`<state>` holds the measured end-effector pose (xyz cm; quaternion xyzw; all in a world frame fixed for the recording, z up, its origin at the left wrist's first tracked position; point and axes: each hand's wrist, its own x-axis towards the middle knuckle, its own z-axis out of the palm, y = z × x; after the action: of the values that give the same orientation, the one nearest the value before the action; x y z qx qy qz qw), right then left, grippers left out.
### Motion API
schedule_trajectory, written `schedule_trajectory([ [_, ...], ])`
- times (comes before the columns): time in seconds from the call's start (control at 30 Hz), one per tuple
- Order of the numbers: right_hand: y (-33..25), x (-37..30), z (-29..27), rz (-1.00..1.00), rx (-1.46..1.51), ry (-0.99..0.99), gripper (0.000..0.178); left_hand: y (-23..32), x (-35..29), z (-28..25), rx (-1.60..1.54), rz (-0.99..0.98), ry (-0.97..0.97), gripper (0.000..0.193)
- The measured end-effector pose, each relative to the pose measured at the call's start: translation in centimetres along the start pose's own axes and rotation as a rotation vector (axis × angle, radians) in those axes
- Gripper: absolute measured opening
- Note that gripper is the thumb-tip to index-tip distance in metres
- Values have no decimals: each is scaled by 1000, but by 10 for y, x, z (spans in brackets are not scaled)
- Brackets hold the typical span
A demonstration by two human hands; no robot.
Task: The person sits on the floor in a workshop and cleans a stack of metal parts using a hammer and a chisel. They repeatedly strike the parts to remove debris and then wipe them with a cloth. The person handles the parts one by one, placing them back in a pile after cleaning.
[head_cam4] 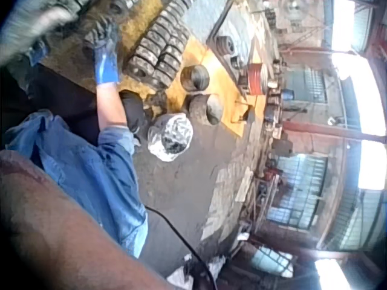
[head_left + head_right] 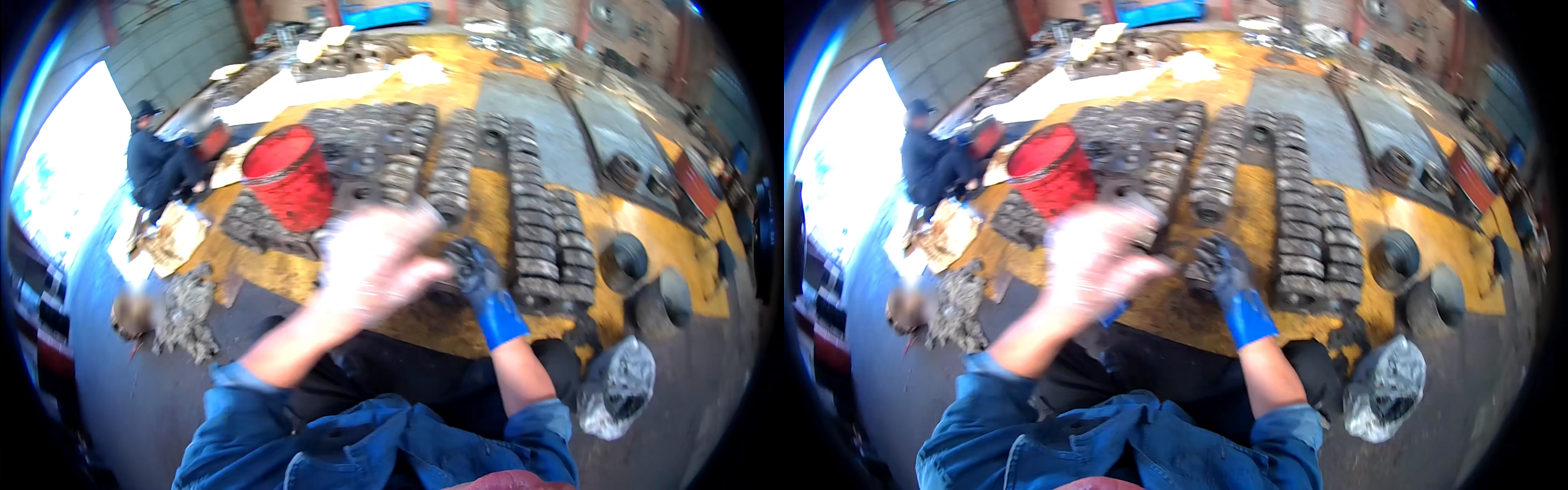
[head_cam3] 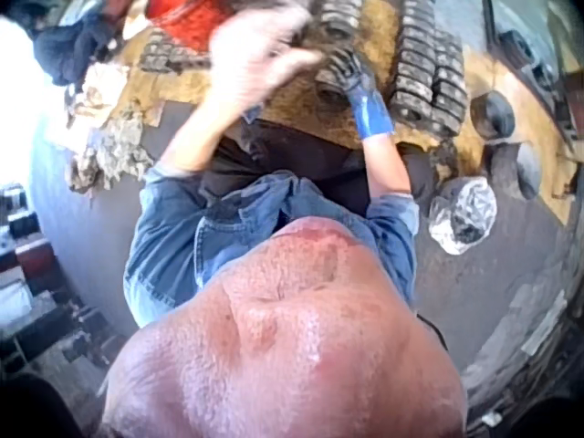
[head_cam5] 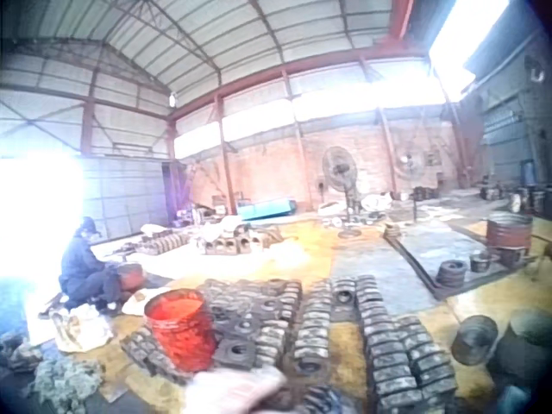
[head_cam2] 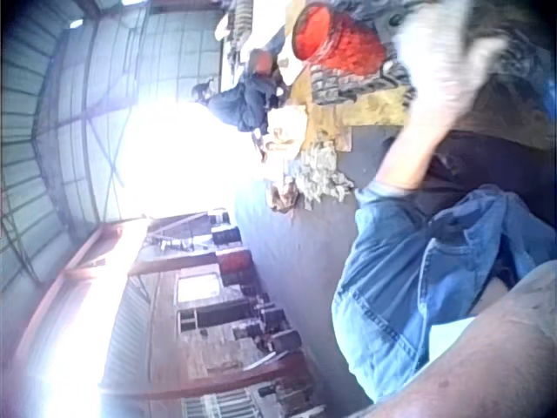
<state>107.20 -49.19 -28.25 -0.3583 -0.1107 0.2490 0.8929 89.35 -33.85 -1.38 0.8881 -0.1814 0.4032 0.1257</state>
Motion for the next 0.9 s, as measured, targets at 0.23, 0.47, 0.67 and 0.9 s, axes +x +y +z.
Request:
schedule_trajectory([
  [0.23,10,-6,42,222,244,-63,36,17,17,-106,-135,281,423,59],
  [0.47,-7,-29,51,206,142,-48,41,27,2,-101,-240,320,359,56],
  [0.67,-6,-27,59,220,84,-36,40,26,-6,-106,-242,312,335,54],
  [0.9,-11,-36,52,235,59,-31,41,31,-7,-99,-277,295,316,51],
])
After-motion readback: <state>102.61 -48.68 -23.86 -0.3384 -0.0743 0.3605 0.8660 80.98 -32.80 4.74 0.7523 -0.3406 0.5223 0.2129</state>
